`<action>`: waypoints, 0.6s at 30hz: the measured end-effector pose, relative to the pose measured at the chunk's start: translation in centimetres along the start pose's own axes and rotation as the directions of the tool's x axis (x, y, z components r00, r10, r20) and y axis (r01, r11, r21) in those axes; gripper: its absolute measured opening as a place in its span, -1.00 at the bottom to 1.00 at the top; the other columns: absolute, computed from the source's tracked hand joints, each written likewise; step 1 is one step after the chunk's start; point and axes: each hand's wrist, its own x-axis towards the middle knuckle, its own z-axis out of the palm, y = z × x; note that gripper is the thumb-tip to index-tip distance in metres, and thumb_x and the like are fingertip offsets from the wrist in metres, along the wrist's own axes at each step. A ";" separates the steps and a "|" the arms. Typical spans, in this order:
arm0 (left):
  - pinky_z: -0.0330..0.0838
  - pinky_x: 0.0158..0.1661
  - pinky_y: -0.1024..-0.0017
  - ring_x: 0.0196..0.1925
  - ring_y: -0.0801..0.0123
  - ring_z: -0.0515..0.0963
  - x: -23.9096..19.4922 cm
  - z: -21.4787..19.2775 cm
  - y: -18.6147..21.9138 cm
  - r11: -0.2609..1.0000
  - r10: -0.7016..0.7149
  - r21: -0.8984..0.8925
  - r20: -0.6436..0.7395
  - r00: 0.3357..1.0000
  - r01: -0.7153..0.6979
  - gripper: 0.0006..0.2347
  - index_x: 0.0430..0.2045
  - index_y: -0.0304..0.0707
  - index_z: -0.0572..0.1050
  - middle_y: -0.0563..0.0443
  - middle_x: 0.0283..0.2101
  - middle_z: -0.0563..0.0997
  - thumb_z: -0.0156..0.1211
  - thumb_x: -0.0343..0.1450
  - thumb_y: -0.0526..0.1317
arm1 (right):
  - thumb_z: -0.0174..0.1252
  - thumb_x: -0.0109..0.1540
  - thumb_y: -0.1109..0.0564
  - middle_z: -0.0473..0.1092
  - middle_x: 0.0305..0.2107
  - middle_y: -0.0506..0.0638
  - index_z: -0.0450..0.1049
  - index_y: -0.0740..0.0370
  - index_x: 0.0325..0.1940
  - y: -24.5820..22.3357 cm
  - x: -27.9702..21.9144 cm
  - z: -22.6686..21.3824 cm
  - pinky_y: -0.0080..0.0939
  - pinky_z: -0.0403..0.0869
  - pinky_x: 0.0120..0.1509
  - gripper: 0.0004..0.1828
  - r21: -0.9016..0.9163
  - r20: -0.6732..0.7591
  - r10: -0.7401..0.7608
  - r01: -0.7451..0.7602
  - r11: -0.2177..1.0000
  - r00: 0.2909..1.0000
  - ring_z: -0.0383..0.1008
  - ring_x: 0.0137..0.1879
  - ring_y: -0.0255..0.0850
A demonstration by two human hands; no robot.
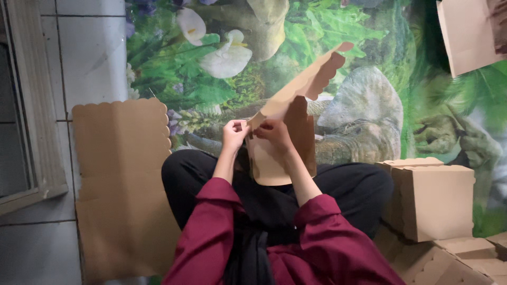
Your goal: The person sits cross-legged on the floor and assembles a flat cardboard box by folding its flaps and securing the side tabs. They manipulate the cardboard by hand, folding edges and tucking tabs to form the box structure.
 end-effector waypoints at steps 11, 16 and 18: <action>0.42 -0.14 0.29 -0.06 0.16 0.42 -9.9 0.0 12.7 0.740 0.402 0.619 -0.095 0.911 -0.262 -0.74 -0.24 0.06 0.40 0.09 -0.16 0.26 0.27 0.26 -0.13 | 0.27 0.07 0.01 0.52 -0.43 -0.03 0.60 0.07 -0.26 -4.9 0.3 2.0 -0.32 0.53 -0.24 -0.79 -0.413 -0.127 0.045 -0.094 0.906 0.991 0.52 -0.32 -0.29; 0.36 -0.11 0.25 -0.02 0.19 0.36 -9.7 0.8 11.6 0.409 0.519 0.854 0.071 0.852 -0.321 -0.56 -0.29 -0.03 0.40 0.11 -0.13 0.34 0.45 0.03 -0.11 | 0.23 0.08 0.04 0.51 -0.46 0.04 0.58 0.19 -0.23 -5.6 -1.0 1.9 -0.33 0.50 -0.25 -0.75 -0.300 -0.111 0.077 -0.107 0.948 0.991 0.50 -0.32 -0.29; 0.32 -0.10 0.31 -0.01 0.25 0.37 -9.7 1.3 11.6 0.249 0.669 0.904 0.099 0.737 -0.347 -0.83 -0.38 -0.06 0.42 0.12 -0.13 0.39 0.26 0.23 -0.22 | 0.20 0.09 0.09 0.48 -0.45 0.11 0.57 0.27 -0.24 -4.6 -0.6 1.6 -0.30 0.46 -0.23 -0.75 -0.230 -0.125 0.062 -0.089 0.969 0.990 0.45 -0.28 -0.25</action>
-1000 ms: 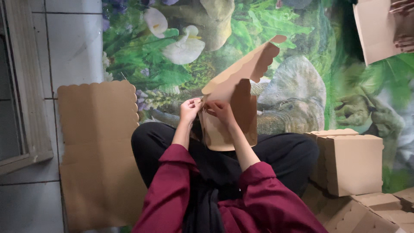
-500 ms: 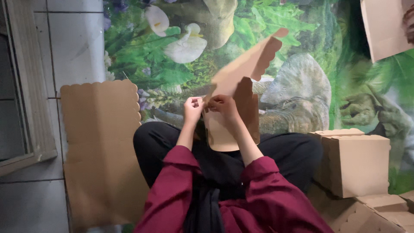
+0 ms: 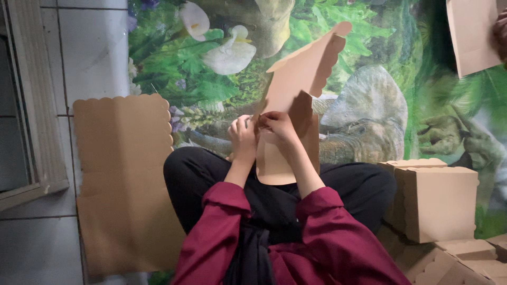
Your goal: The person sits cross-legged on the floor and assembles a flat cardboard box by folding its flaps and securing the side tabs. They manipulate the cardboard by hand, folding edges and tucking tabs to form the box structure.
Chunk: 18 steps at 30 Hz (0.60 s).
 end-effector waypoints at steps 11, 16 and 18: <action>0.27 -0.08 0.31 0.00 0.31 0.35 -1.3 3.4 0.0 0.979 0.174 0.131 -0.131 0.976 -0.157 -0.86 -0.24 0.14 0.44 0.20 -0.13 0.41 0.08 0.36 -0.13 | 0.23 0.08 -0.01 0.41 -0.42 0.14 0.44 0.42 -0.19 7.5 5.1 -0.7 -0.16 0.48 -0.17 -0.57 0.199 0.202 -0.187 0.146 0.969 0.961 0.46 -0.27 -0.17; 0.24 -0.04 0.29 0.00 0.32 0.33 -1.4 3.4 0.1 0.982 0.162 0.112 -0.098 0.982 -0.150 -0.88 -0.25 0.10 0.43 0.19 -0.12 0.38 0.01 0.38 -0.15 | 0.10 0.18 0.31 0.45 -0.45 0.27 0.49 0.44 -0.21 6.5 5.0 -0.9 -0.08 0.50 -0.18 -0.85 0.074 0.151 0.026 -0.037 0.997 0.988 0.52 -0.34 -0.01; 0.23 -0.02 0.25 -0.01 0.27 0.36 -1.0 2.6 0.5 0.993 0.098 0.070 -0.085 0.992 -0.093 -0.88 -0.26 0.04 0.43 0.11 -0.16 0.40 0.02 0.39 -0.15 | 0.17 0.16 0.26 0.40 -0.46 0.16 0.45 0.46 -0.24 3.3 2.5 -0.9 -0.22 0.50 -0.20 -0.83 0.220 0.090 -0.032 0.012 0.976 0.995 0.46 -0.36 -0.17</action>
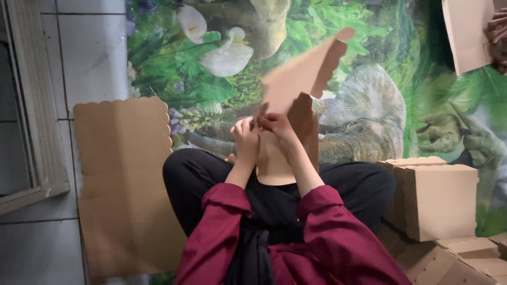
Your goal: The person sits cross-legged on the floor and assembles a flat cardboard box by folding its flaps and securing the side tabs. They manipulate the cardboard by hand, folding edges and tucking tabs to form the box structure.
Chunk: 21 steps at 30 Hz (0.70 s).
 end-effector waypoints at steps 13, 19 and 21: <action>0.49 -0.16 0.29 -0.24 0.13 0.64 5.7 3.1 -5.4 0.533 -0.446 -0.523 0.494 0.746 0.665 -0.81 -0.24 0.09 0.49 0.02 -0.40 0.65 0.09 0.29 -0.17 | -0.02 0.20 0.35 0.46 -0.22 0.10 0.49 0.10 0.02 0.4 2.6 2.7 -0.05 0.49 0.02 -0.63 -0.469 0.141 -0.512 0.512 0.719 0.848 0.48 -0.03 0.03; 0.50 -0.23 0.42 -0.30 0.33 0.65 5.6 5.2 -6.2 0.479 -0.529 -0.485 0.505 0.682 0.731 -0.87 -0.30 0.14 0.51 0.17 -0.43 0.65 0.16 0.33 -0.04 | -0.05 0.06 0.46 0.34 -0.10 0.03 0.37 0.03 0.17 1.5 3.4 3.7 -0.11 0.39 0.18 -0.37 -0.536 0.219 -0.495 0.528 0.659 0.841 0.39 0.09 -0.04; 0.48 -0.20 0.27 -0.23 0.18 0.62 6.8 4.4 -6.3 0.520 -0.529 -0.472 0.476 0.703 0.712 -0.89 -0.34 0.07 0.52 0.10 -0.38 0.65 0.16 0.33 -0.09 | 0.01 0.01 0.37 0.34 -0.16 0.02 0.39 -0.01 0.11 2.4 4.4 3.8 -0.08 0.43 0.07 -0.40 -0.624 0.208 -0.497 0.506 0.596 0.842 0.37 -0.01 -0.01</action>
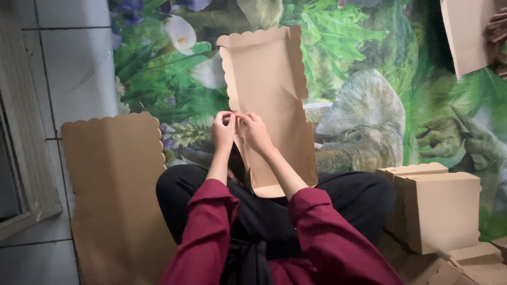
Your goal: The person sits cross-legged on the floor and assembles a flat cardboard box by folding its flaps and securing the side tabs. They manipulate the cardboard by hand, folding edges and tucking tabs to form the box structure.
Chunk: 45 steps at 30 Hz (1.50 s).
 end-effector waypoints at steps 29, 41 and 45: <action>0.48 -0.20 0.26 -0.24 0.16 0.61 2.9 0.1 -0.3 0.958 0.024 0.284 0.087 0.996 -0.048 -0.86 -0.47 -0.01 0.55 0.10 -0.41 0.62 0.24 0.27 -0.05 | 0.19 -0.07 0.23 0.27 -0.09 0.00 0.34 -0.08 0.12 3.1 -0.1 0.9 -0.03 0.45 0.01 -0.35 -0.265 0.116 -0.136 0.163 0.950 0.984 0.36 0.04 0.07; 0.45 -0.32 0.46 -0.38 0.35 0.60 6.5 -0.2 -2.9 0.964 -0.112 0.263 0.269 0.957 0.038 -0.87 -0.66 0.13 0.59 0.22 -0.66 0.55 0.20 0.13 0.03 | 0.16 -0.05 0.27 0.26 -0.10 -0.04 0.27 -0.03 0.20 0.3 0.4 -0.6 -0.04 0.42 0.04 -0.29 -0.265 0.169 -0.073 0.117 0.957 0.983 0.34 0.04 0.03; 0.44 -0.27 0.37 -0.31 0.27 0.59 5.9 -0.4 -3.5 0.978 -0.028 0.206 0.237 0.971 -0.022 -0.85 -0.50 0.04 0.61 0.10 -0.52 0.59 0.25 0.22 -0.02 | 0.21 -0.11 0.23 0.21 -0.09 -0.13 0.21 -0.17 0.26 0.4 0.4 0.7 -0.11 0.42 0.03 -0.15 -0.390 0.162 0.011 0.054 0.919 0.987 0.30 0.05 -0.07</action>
